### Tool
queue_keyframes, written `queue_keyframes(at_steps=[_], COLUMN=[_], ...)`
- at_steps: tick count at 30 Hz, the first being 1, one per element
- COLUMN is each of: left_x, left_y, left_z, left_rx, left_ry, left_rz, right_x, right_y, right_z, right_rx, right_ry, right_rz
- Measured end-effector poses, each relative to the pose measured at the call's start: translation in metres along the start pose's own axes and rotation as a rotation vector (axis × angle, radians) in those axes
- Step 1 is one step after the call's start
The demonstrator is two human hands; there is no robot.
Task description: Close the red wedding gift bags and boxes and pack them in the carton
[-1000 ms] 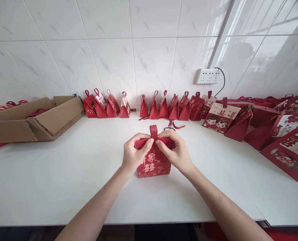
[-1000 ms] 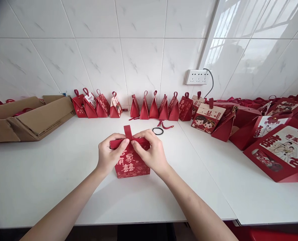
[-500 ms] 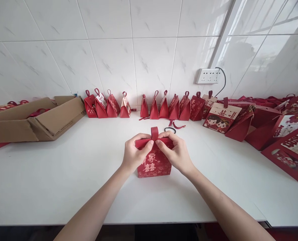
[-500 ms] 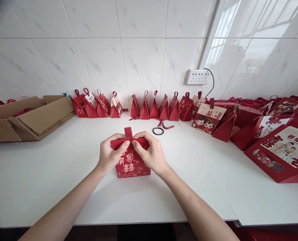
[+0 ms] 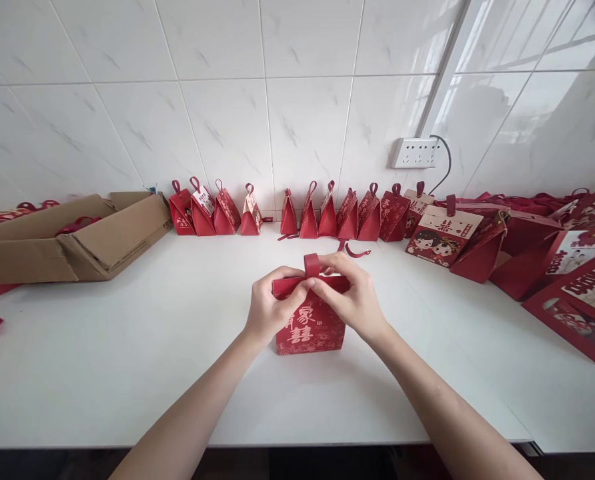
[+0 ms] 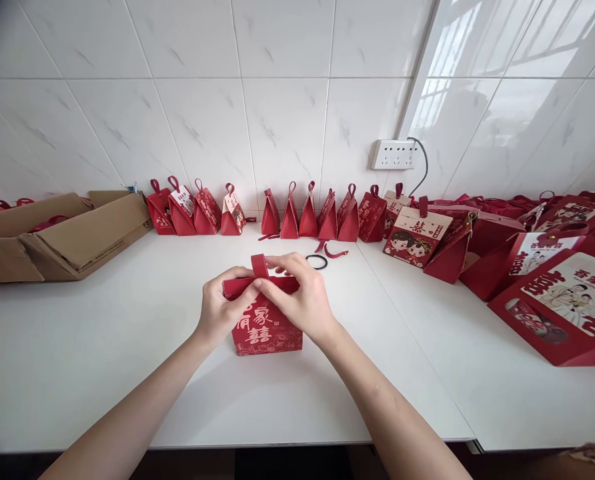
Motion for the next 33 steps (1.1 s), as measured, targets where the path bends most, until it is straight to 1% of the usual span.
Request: queue_keyframes(at_steps=[2, 4, 7, 10, 13, 16, 19, 21, 26, 28, 30, 32, 33], left_x=[0.0, 0.0, 0.0, 0.0, -0.001, -0.001, -0.001, 0.0, 0.001, 0.002, 0.001, 0.001, 0.002], left_y=[0.0, 0.001, 0.002, 0.003, 0.002, 0.001, 0.001, 0.001, 0.001, 0.001, 0.001, 0.001, 0.0], left_z=[0.001, 0.003, 0.004, 0.004, 0.004, 0.004, 0.003, 0.003, 0.003, 0.002, 0.002, 0.002, 0.004], left_rx=[-0.009, -0.023, -0.029, -0.03, -0.031, -0.015, -0.003, -0.003, -0.014, -0.03, -0.051, -0.076, -0.107], left_ry=[-0.01, -0.029, -0.04, -0.033, -0.052, -0.068, -0.051, -0.041, -0.025, -0.023, -0.029, -0.054, -0.086], left_rz=[0.002, 0.014, 0.019, 0.007, 0.004, 0.01, 0.01, 0.019, 0.086, 0.102, 0.113, 0.118, 0.126], right_x=[0.007, 0.01, 0.009, 0.005, 0.001, -0.002, -0.004, -0.004, -0.005, -0.006, -0.007, -0.009, -0.009], right_y=[0.0, 0.001, 0.004, 0.004, 0.001, -0.004, -0.007, -0.006, -0.006, -0.008, -0.01, -0.012, -0.013], right_z=[0.002, 0.004, 0.003, 0.001, 0.0, -0.002, -0.004, -0.005, -0.007, -0.008, -0.01, -0.012, -0.014], right_rx=[0.045, 0.111, 0.166, 0.184, 0.188, 0.156, 0.126, 0.108, 0.012, 0.01, 0.043, 0.109, 0.154], right_ry=[0.012, 0.068, 0.131, 0.149, 0.155, 0.224, 0.276, 0.252, 0.087, 0.069, 0.12, 0.23, 0.293], right_rz=[-0.004, -0.009, -0.067, -0.126, -0.075, 0.022, 0.065, 0.065, 0.036, 0.032, 0.077, 0.137, 0.147])
Point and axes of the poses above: each hand's wrist, its own x-axis towards the middle knuckle, its own y-axis out of the palm, z = x × y, the point moved 1 cm from there along x, towards the middle knuckle, and after that the axes turned 10 degrees about -z, right-handed, at the moved point
